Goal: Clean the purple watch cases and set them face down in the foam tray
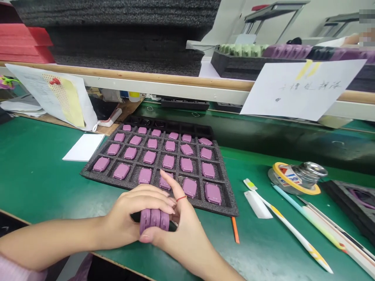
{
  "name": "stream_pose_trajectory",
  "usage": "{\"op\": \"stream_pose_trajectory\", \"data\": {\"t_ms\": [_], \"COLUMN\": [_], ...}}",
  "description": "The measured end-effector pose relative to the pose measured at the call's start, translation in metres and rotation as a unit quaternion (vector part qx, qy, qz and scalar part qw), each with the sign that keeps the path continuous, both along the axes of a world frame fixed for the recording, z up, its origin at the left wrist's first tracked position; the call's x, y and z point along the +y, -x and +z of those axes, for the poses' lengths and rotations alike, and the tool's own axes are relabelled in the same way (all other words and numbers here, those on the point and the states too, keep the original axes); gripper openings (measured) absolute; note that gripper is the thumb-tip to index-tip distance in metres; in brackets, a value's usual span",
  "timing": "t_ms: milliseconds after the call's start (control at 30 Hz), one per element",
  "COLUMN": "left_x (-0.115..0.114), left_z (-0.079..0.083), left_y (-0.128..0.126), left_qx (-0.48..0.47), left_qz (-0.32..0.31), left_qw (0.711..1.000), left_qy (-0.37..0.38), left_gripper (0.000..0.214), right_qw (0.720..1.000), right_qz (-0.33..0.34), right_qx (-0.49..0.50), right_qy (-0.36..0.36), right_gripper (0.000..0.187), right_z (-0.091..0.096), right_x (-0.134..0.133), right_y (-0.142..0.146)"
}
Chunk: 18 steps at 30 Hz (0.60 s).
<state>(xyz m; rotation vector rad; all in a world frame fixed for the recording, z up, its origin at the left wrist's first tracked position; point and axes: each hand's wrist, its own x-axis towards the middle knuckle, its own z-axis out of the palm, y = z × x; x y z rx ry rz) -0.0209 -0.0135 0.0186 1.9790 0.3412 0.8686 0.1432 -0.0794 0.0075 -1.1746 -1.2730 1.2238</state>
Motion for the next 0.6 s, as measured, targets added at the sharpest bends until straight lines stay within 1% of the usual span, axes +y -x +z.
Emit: {"op": "stream_pose_trajectory", "data": {"t_ms": [67, 100, 133, 167, 200, 233, 267, 300, 333, 367, 400, 433, 467, 500, 533, 600], "left_x": [-0.001, -0.002, -0.003, -0.004, -0.004, -0.005, -0.005, -0.005, -0.004, -0.003, -0.002, -0.002, -0.001, 0.000, 0.000, -0.001], "left_z": [-0.003, -0.003, -0.003, -0.003, -0.003, -0.002, -0.002, -0.001, -0.001, -0.002, -0.002, -0.003, -0.003, -0.004, -0.004, -0.004], "left_y": [0.002, 0.003, 0.004, 0.003, 0.003, 0.001, -0.001, -0.003, -0.005, -0.007, -0.009, -0.011, -0.012, -0.012, -0.012, -0.012], "left_qx": [0.020, 0.031, 0.039, 0.045, 0.043, 0.037, 0.033, 0.036, 0.042, 0.046, 0.046, 0.042, 0.032, 0.019, 0.010, 0.011], "left_qz": [-0.003, 0.003, 0.009, 0.010, 0.000, -0.017, -0.035, -0.051, -0.061, -0.064, -0.061, -0.055, -0.049, -0.043, -0.039, -0.039], "left_qw": [1.000, 0.999, 0.997, 0.992, 0.982, 0.964, 0.935, 0.900, 0.864, 0.835, 0.812, 0.795, 0.784, 0.779, 0.779, 0.789], "left_qy": [0.015, 0.032, 0.063, 0.114, 0.181, 0.264, 0.351, 0.432, 0.498, 0.545, 0.579, 0.602, 0.618, 0.625, 0.626, 0.613], "left_gripper": [0.028, 0.038, 0.057, 0.081, 0.105, 0.121, 0.124, 0.116, 0.101, 0.087, 0.077, 0.072, 0.069, 0.067, 0.067, 0.065], "right_qw": [0.999, 0.998, 0.996, 0.991, 0.982, 0.971, 0.955, 0.938, 0.920, 0.908, 0.903, 0.907, 0.919, 0.934, 0.945, 0.954], "right_qz": [-0.022, -0.035, -0.046, -0.061, -0.072, -0.079, -0.079, -0.070, -0.054, -0.035, -0.018, -0.008, -0.006, -0.016, -0.029, -0.051], "right_qx": [-0.027, -0.041, -0.060, -0.087, -0.123, -0.164, -0.207, -0.248, -0.283, -0.309, -0.323, -0.324, -0.313, -0.291, -0.268, -0.240], "right_qy": [-0.014, -0.029, -0.054, -0.086, -0.121, -0.157, -0.195, -0.234, -0.264, -0.281, -0.283, -0.268, -0.239, -0.208, -0.183, -0.173], "right_gripper": [0.110, 0.108, 0.108, 0.107, 0.106, 0.103, 0.099, 0.094, 0.091, 0.089, 0.089, 0.089, 0.087, 0.082, 0.070, 0.033], "right_z": [0.001, 0.001, 0.001, 0.001, 0.000, -0.001, -0.002, -0.003, -0.003, -0.004, -0.004, -0.003, -0.001, 0.002, 0.005, 0.012], "right_x": [-0.003, -0.003, -0.004, -0.003, -0.003, -0.002, -0.001, 0.001, 0.002, 0.003, 0.005, 0.006, 0.006, 0.007, 0.008, 0.008], "right_y": [0.003, 0.003, 0.003, 0.002, 0.000, -0.001, -0.002, -0.003, -0.004, -0.005, -0.006, -0.008, -0.010, -0.013, -0.016, -0.022]}}
